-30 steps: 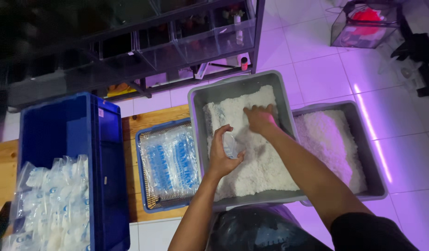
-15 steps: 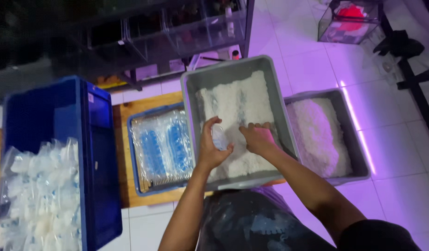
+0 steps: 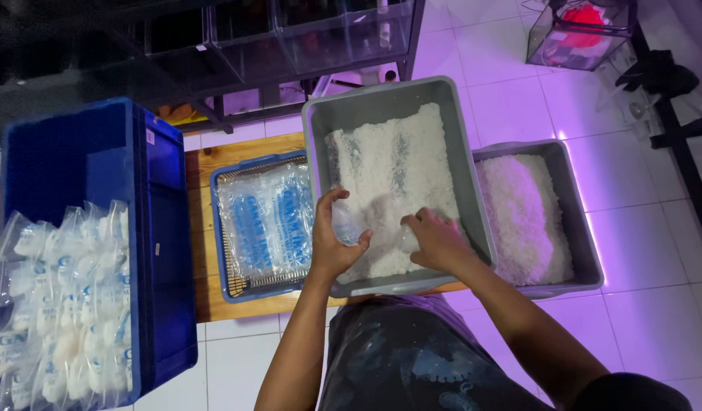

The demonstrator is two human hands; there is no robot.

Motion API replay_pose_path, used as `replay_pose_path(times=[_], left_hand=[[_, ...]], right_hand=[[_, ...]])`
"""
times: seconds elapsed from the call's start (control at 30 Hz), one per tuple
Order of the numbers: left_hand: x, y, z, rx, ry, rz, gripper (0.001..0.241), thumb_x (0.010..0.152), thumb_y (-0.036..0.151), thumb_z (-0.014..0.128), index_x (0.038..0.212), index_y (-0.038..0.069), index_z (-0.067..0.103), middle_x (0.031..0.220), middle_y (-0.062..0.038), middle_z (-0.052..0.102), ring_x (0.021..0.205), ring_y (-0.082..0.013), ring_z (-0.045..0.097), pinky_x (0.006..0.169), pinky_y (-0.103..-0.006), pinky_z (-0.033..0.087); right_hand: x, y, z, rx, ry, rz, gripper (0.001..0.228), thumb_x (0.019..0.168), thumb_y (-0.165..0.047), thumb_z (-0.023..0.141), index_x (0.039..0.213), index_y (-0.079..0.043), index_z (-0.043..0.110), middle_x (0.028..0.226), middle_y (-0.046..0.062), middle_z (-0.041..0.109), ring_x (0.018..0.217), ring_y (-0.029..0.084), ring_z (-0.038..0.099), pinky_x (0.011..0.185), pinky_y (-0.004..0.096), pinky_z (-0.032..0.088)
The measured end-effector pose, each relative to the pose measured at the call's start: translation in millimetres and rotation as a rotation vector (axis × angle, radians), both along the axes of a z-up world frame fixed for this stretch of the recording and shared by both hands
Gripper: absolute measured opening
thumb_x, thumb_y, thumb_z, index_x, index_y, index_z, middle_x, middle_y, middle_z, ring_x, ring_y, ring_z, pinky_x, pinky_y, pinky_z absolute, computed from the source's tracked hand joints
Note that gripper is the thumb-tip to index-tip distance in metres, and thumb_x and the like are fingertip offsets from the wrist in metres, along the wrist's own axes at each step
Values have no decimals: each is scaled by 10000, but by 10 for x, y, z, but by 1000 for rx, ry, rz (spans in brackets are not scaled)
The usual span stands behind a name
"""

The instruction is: The person scoops white granular material from a bin into plastic bags using a cup and places the bags into a blue crate.

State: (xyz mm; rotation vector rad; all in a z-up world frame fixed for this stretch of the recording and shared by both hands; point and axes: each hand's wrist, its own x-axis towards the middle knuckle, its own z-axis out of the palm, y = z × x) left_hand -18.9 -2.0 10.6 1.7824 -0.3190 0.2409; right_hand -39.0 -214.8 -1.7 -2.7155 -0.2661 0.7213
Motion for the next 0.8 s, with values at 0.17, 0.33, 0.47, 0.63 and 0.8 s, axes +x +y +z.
replay_pose_path(times=[0.17, 0.33, 0.47, 0.63, 0.8], left_hand=[[-26, 65, 61, -17, 17, 16, 800, 562, 80, 808, 1261, 19, 424, 1158, -121, 549, 1155, -250, 513, 1069, -378, 349], [-53, 122, 81, -11, -7, 22, 785, 574, 84, 801, 1255, 0, 419, 1127, -145, 545, 1124, -274, 523, 1048, -404, 372], [-46, 161, 23, -6, -28, 20, 789, 570, 97, 815, 1246, -4, 421, 1093, -145, 548, 1089, -275, 539, 1019, -408, 391], [-66, 175, 62, 43, -50, -5, 784, 557, 126, 830, 1225, -5, 440, 1063, -140, 565, 1048, -278, 561, 989, -411, 423], [-71, 189, 114, 41, -13, -17, 762, 570, 88, 814, 1221, -20, 433, 1074, -181, 567, 1042, -323, 567, 984, -449, 424]], right_hand=[[188, -130, 67, 232, 53, -190, 821, 680, -239, 718, 1390, -55, 347, 1269, 233, 396, 1148, 466, 518, 924, 530, 453], [337, -303, -165, 335, 16, -267, 770, 715, -299, 714, 1310, -96, 270, 1276, 256, 426, 1197, 453, 473, 1001, 503, 418], [463, -399, -337, 318, 17, -293, 685, 721, -331, 718, 1267, -80, 389, 1252, 243, 504, 1198, 414, 497, 1010, 472, 415], [381, -277, -61, 287, 16, -261, 787, 762, -263, 633, 1440, -143, 252, 1261, 262, 495, 1184, 460, 490, 1020, 527, 411], [340, -336, -572, 230, -12, -162, 666, 743, -365, 668, 1344, -236, 413, 1168, 279, 548, 1098, 468, 560, 934, 504, 472]])
